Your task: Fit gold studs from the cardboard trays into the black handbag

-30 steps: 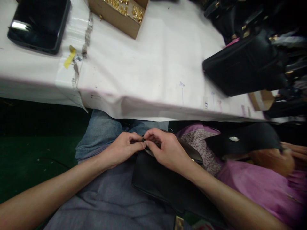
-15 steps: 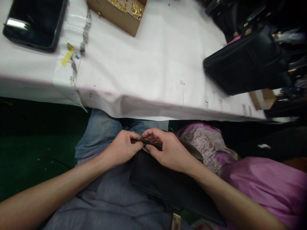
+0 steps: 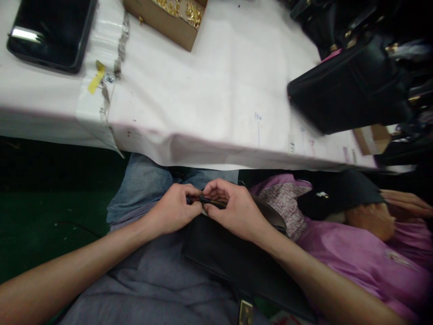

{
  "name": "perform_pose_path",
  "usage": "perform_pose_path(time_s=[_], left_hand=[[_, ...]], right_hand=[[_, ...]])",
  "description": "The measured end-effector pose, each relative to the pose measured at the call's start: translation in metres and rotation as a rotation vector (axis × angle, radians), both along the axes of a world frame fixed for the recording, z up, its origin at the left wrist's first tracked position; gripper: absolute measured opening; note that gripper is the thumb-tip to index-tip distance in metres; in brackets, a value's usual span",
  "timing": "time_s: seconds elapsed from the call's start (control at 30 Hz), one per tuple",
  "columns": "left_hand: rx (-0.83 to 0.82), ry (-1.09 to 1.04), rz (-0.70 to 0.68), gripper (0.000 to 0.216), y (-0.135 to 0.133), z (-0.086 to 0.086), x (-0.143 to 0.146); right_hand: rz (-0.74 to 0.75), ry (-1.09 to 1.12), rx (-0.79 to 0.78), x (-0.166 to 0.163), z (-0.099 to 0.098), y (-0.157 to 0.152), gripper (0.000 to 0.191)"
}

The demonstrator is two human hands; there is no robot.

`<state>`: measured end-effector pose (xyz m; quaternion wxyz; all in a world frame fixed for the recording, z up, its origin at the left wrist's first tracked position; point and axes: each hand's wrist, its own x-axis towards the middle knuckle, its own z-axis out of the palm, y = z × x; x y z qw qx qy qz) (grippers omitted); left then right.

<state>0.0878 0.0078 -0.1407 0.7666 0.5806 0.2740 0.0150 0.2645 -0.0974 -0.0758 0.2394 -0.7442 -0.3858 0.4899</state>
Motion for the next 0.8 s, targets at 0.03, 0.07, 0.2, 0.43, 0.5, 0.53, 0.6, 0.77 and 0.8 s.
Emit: perform_pose_path(time_s=[0.03, 0.07, 0.2, 0.43, 0.5, 0.53, 0.6, 0.77, 0.8], left_hand=[[0.012, 0.002, 0.001, 0.015, -0.001, 0.001, 0.000], [0.023, 0.005, 0.003, 0.015, -0.002, 0.002, 0.001], [0.090, 0.010, 0.076, 0.016, -0.007, 0.011, 0.001], [0.058, 0.079, 0.154, 0.018, -0.010, 0.014, -0.002], [0.007, 0.057, 0.139, 0.019, -0.008, 0.011, -0.002], [-0.019, 0.051, 0.138, 0.020, -0.008, 0.011, -0.002], [-0.046, 0.049, 0.132, 0.023, -0.006, 0.011, -0.002], [-0.024, 0.051, 0.141, 0.029, -0.005, 0.014, 0.000], [-0.021, 0.054, 0.156, 0.028, -0.006, 0.013, 0.001]], right_hand=[[-0.002, -0.018, 0.000, -0.001, 0.000, 0.000, 0.024], [-0.004, -0.034, 0.002, -0.002, 0.000, 0.001, 0.023], [-0.010, -0.070, 0.011, -0.003, 0.002, 0.003, 0.023], [-0.013, 0.035, -0.024, -0.001, 0.005, 0.003, 0.020], [-0.044, 0.051, -0.023, -0.001, 0.004, 0.002, 0.020], [-0.055, 0.054, -0.022, -0.001, 0.003, 0.001, 0.020], [-0.057, 0.060, -0.022, -0.001, 0.002, 0.001, 0.021], [-0.037, 0.048, -0.024, 0.000, 0.001, 0.001, 0.024], [-0.034, 0.042, -0.024, 0.000, 0.001, 0.001, 0.024]])
